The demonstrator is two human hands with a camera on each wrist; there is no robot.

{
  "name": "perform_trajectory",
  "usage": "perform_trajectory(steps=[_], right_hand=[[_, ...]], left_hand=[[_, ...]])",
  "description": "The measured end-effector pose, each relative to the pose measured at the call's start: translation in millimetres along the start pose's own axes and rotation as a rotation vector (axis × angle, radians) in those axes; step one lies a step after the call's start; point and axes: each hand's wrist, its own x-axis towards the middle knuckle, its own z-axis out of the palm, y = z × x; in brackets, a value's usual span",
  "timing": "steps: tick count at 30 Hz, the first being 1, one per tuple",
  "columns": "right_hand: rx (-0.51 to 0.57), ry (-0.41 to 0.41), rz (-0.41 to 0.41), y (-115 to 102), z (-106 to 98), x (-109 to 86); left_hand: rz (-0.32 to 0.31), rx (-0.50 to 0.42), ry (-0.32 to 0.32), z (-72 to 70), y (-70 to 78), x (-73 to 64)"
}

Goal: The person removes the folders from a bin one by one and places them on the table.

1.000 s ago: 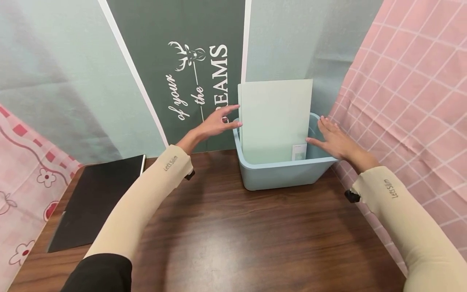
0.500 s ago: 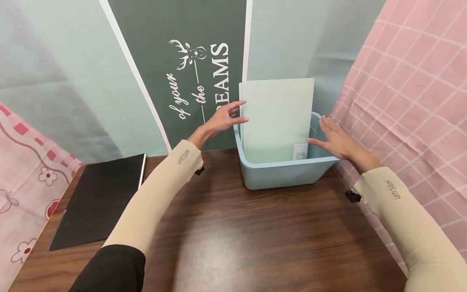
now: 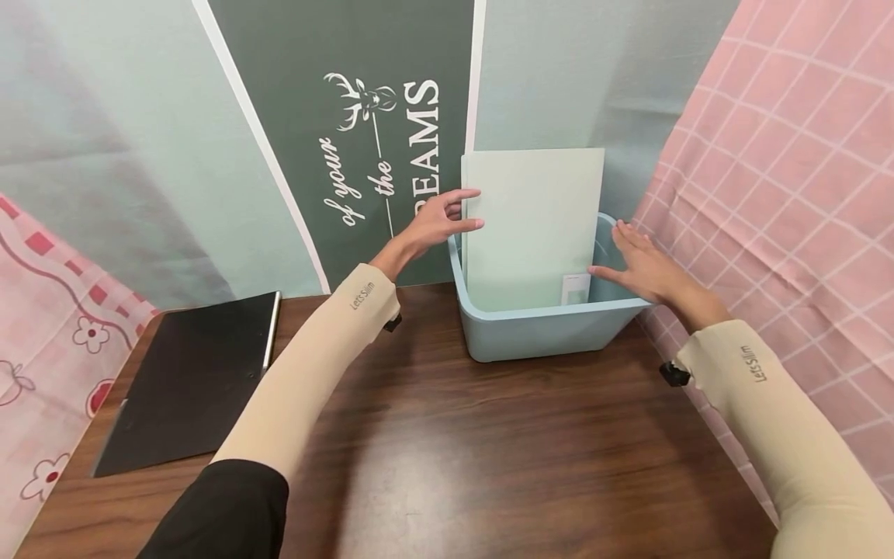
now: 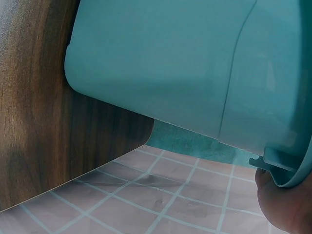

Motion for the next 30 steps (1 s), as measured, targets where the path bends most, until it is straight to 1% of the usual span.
perform_trajectory(steps=[4, 9, 12, 19, 22, 24, 27, 30], right_hand=[[-0.006, -0.009, -0.003, 1.7, -0.1, 2.0], [-0.004, -0.002, -0.016, 4.0, -0.1, 5.1], [-0.001, 0.001, -0.019, 5.3, -0.5, 6.8], [0.002, -0.003, -0.013, 6.7, -1.7, 9.0], [0.0, -0.001, -0.012, 6.1, -2.1, 9.6], [0.0, -0.002, -0.013, 5.7, -2.3, 9.6], [0.002, -0.006, -0.011, 5.0, -2.7, 9.9], [0.003, -0.004, -0.014, 4.4, -3.1, 10.5]], left_hand=[[0.004, 0.005, 0.012, 4.5, 0.8, 3.8], [0.002, -0.048, -0.004, 9.3, 3.5, 6.0], [0.01, -0.053, -0.013, 11.9, 5.6, 7.1], [0.069, 0.064, -0.026, 22.1, 8.4, 12.2], [0.072, 0.08, -0.016, 27.4, 9.3, 14.3], [0.062, 0.081, -0.008, 30.4, 9.7, 15.1], [0.049, 0.098, 0.007, 33.2, 10.9, 13.8], [0.054, 0.134, 0.03, 35.0, 11.6, 11.6]])
